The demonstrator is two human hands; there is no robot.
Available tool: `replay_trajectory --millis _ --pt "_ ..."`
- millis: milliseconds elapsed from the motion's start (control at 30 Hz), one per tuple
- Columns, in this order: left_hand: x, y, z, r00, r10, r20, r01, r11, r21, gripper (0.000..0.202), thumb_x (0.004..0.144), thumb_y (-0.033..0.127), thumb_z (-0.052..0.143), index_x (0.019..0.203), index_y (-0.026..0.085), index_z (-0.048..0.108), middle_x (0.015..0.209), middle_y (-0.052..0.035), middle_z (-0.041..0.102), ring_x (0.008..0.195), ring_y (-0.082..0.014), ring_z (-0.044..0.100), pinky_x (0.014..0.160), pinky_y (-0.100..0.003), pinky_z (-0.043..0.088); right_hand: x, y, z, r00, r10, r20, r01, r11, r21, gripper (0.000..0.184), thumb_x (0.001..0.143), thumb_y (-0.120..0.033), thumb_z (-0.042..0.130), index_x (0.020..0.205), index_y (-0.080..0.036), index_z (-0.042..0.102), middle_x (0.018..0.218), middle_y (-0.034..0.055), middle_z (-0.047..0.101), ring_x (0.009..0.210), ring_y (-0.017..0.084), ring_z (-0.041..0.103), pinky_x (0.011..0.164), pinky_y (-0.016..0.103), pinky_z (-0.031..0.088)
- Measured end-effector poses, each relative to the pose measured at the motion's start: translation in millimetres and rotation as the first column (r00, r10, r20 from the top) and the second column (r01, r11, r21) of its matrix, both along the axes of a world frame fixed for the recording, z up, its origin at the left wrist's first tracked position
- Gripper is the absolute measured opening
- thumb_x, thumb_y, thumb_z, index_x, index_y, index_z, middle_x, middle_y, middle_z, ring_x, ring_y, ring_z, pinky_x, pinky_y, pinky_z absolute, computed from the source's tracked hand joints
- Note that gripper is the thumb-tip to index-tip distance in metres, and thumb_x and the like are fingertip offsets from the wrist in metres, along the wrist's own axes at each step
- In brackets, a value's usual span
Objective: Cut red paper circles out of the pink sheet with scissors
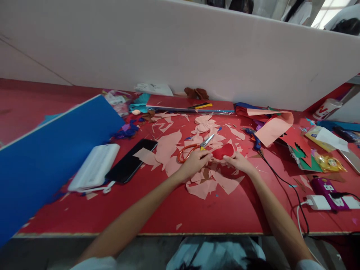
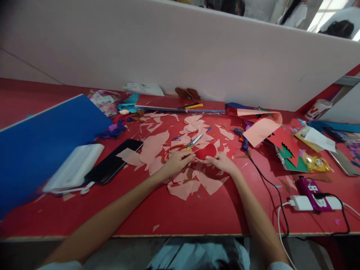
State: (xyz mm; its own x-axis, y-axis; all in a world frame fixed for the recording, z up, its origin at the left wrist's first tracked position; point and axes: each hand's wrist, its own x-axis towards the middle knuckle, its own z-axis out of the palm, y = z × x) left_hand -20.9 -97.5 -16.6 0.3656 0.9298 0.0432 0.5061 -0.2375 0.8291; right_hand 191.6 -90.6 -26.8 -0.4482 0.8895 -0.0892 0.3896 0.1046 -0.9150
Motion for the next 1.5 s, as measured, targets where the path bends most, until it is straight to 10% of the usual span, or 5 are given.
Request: replay_trajectory --millis 433,667,1000,1233,1500 --pt "1 5 -8.7 0.935 0.321 0.152 -0.325 0.946 -0.001 0.034 0.084 0.042 0.043 0.070 0.016 0.060 0.046 0.0053 0.042 0.042 -0.0087 0.039 0.043 -0.021 0.030 5 4 -15.0 0.996 -0.033 -0.081 0.029 0.998 -0.053 0.049 0.076 -0.063 0.052 0.063 -0.016 0.054 0.051 -0.0024 0.049 0.048 0.009 0.044 0.047 0.022 0.032" --pt "5 -2 -3.3 0.962 0.203 0.184 -0.197 0.979 -0.051 0.038 0.087 0.039 0.041 0.110 0.014 0.058 0.051 0.0066 0.046 0.041 -0.0083 0.039 0.042 -0.020 0.031 3 2 -13.1 0.980 -0.039 -0.196 0.017 0.994 -0.109 0.045 0.074 -0.060 0.057 0.066 -0.016 0.056 0.048 -0.0045 0.046 0.046 0.008 0.040 0.046 0.022 0.030" --pt "20 -20 -10.8 0.968 -0.056 0.244 0.102 0.978 -0.180 0.026 0.083 0.040 0.048 0.072 0.017 0.051 0.055 0.0052 0.048 0.048 -0.0087 0.045 0.046 -0.020 0.035 -7 -4 2.2 0.971 0.081 -0.227 -0.110 0.987 -0.118 0.041 0.072 -0.055 0.063 0.073 -0.014 0.063 0.059 -0.0008 0.058 0.057 0.011 0.050 0.055 0.022 0.040" --pt "19 -19 -13.2 0.982 -0.150 0.113 0.158 0.985 -0.064 0.028 0.083 0.036 0.044 0.063 0.017 0.047 0.057 0.0045 0.044 0.053 -0.0090 0.042 0.051 -0.021 0.033 -1 1 -5.2 0.975 -0.003 -0.223 -0.014 0.997 -0.073 0.047 0.072 -0.058 0.059 0.052 -0.016 0.053 0.043 -0.0039 0.045 0.043 0.007 0.038 0.044 0.021 0.028" --pt "9 -12 -8.6 0.905 0.212 -0.368 -0.045 0.909 0.414 0.023 0.085 0.020 0.042 0.099 0.018 0.060 0.096 -0.0070 0.065 0.090 -0.0201 0.058 0.076 -0.031 0.043 2 4 -10.3 0.753 -0.392 -0.529 0.258 0.915 -0.310 0.041 0.058 -0.040 0.071 0.043 -0.019 0.039 0.039 -0.0083 0.029 0.037 0.004 0.025 0.036 0.020 0.018"
